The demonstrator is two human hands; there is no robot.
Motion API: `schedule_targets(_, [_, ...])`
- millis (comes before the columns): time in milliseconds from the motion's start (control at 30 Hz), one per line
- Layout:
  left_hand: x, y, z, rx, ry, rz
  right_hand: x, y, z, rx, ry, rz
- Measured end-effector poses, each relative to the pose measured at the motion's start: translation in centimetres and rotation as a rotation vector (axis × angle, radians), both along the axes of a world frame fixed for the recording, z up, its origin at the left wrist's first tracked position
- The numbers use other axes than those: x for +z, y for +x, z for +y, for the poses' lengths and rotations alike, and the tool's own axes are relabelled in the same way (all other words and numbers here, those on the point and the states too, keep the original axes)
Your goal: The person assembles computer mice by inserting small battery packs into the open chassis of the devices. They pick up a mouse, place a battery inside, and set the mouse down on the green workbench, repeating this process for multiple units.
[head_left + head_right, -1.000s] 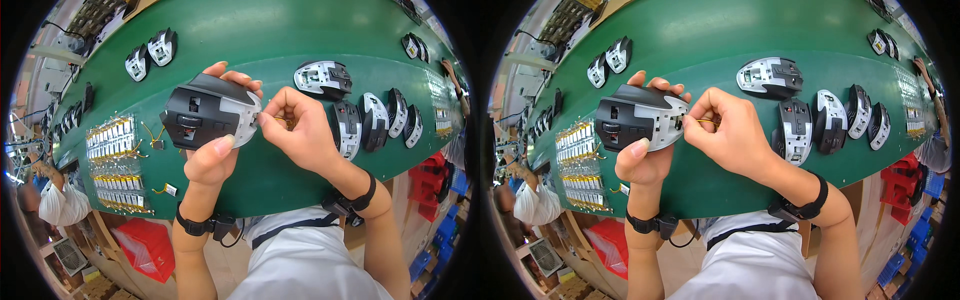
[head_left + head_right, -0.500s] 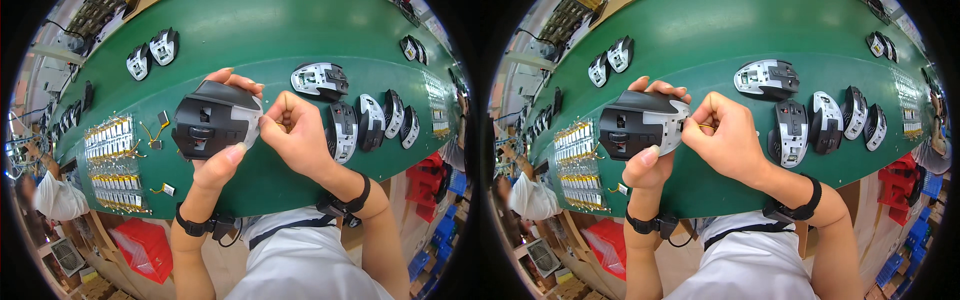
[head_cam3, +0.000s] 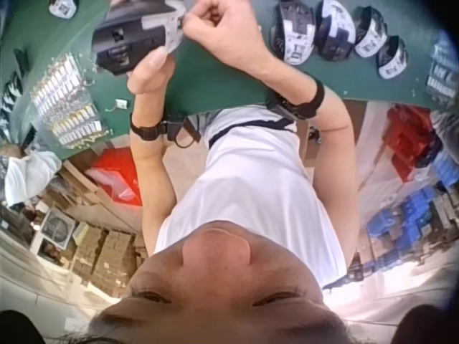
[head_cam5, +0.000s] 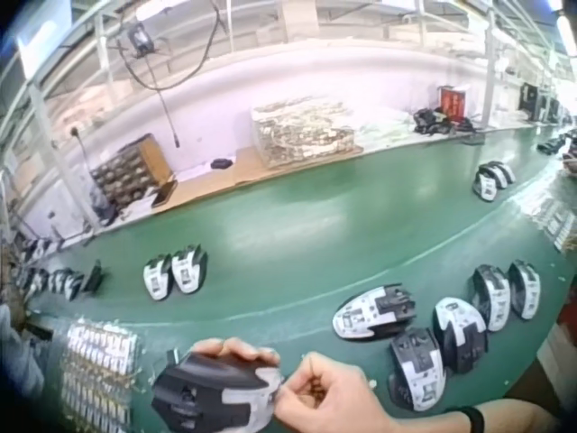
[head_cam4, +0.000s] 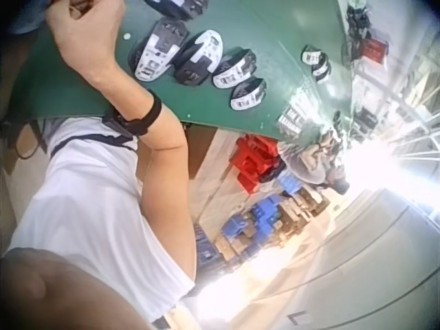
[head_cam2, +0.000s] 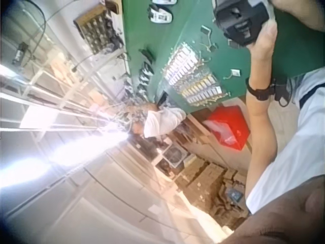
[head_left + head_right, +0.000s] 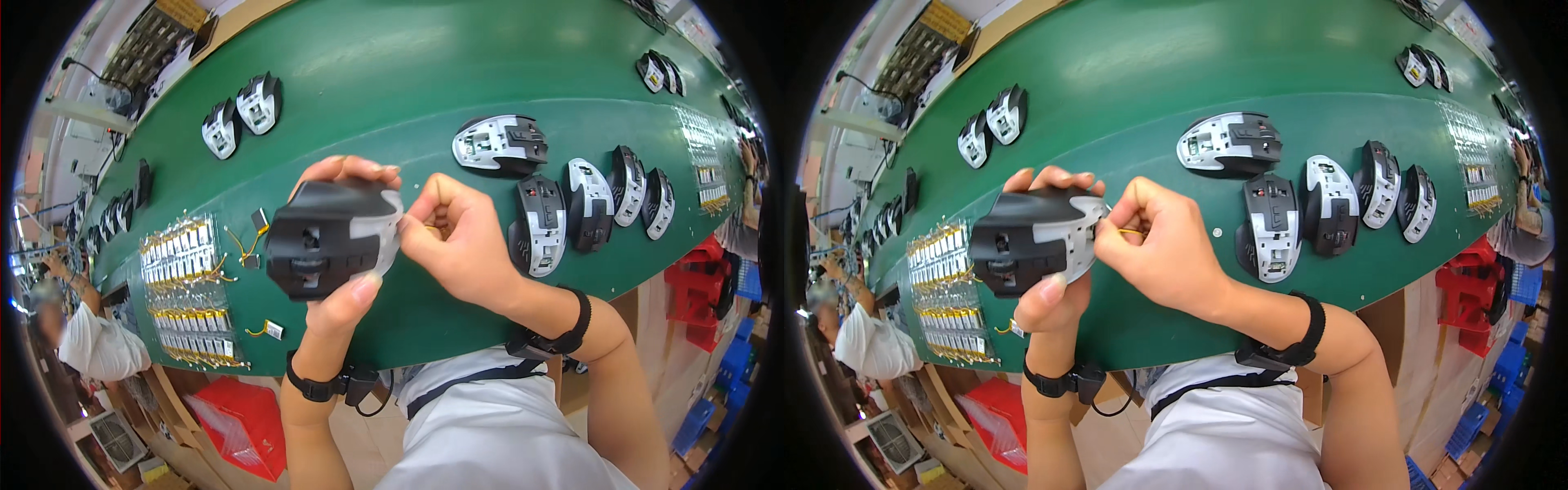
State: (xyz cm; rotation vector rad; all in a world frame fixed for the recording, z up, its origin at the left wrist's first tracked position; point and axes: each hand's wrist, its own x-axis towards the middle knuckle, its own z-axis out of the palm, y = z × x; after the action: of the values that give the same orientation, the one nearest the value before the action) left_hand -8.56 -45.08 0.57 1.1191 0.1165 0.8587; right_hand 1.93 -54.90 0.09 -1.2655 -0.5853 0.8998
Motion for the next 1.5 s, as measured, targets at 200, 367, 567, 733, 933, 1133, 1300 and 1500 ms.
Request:
schedule_targets(200, [-0.2, 0.1, 0.0, -0.031, -0.023, -0.010, 0.1, 0.0, -0.1, 0.060, 0.047, 0.092])
schedule_targets(367, [-0.3, 0.1, 0.7, -0.046, -0.113, -0.007, -0.5, 0.8, 0.4, 0.084, 0.030, 0.083])
schedule_targets(567, [0.2, -0.5, 1.1, -0.088, -0.235, -0.019, 0.5, 1.5, 0.5, 0.199, -0.052, 0.188])
schedule_targets(733, [0.0, -0.2, 1.0, -0.098, -0.242, -0.014, -0.2, 1.8, 0.5, 0.250, -0.051, 0.137])
schedule_targets(933, [-0.7, -0.3, 1.4, -0.198, -0.178, -0.037, -0.3, 2.2, 0.4, 0.270, -0.077, 0.159])
schedule_targets(1133, [0.0, -0.2, 1.6, -0.128, -0.283, 0.026, 0.2, 2.5, 0.7, 0.357, -0.153, 0.249])
schedule_targets(1300, [-0.7, -0.7, 3.3, -0.157, -0.440, -0.087, 1.3, 4.0, 0.4, 0.527, -0.166, 0.179])
schedule_targets(1500, [-0.9, -0.7, 3.4, -0.138, -0.534, -0.073, 0.0, 3.9, 0.9, 0.059, 0.086, -0.066])
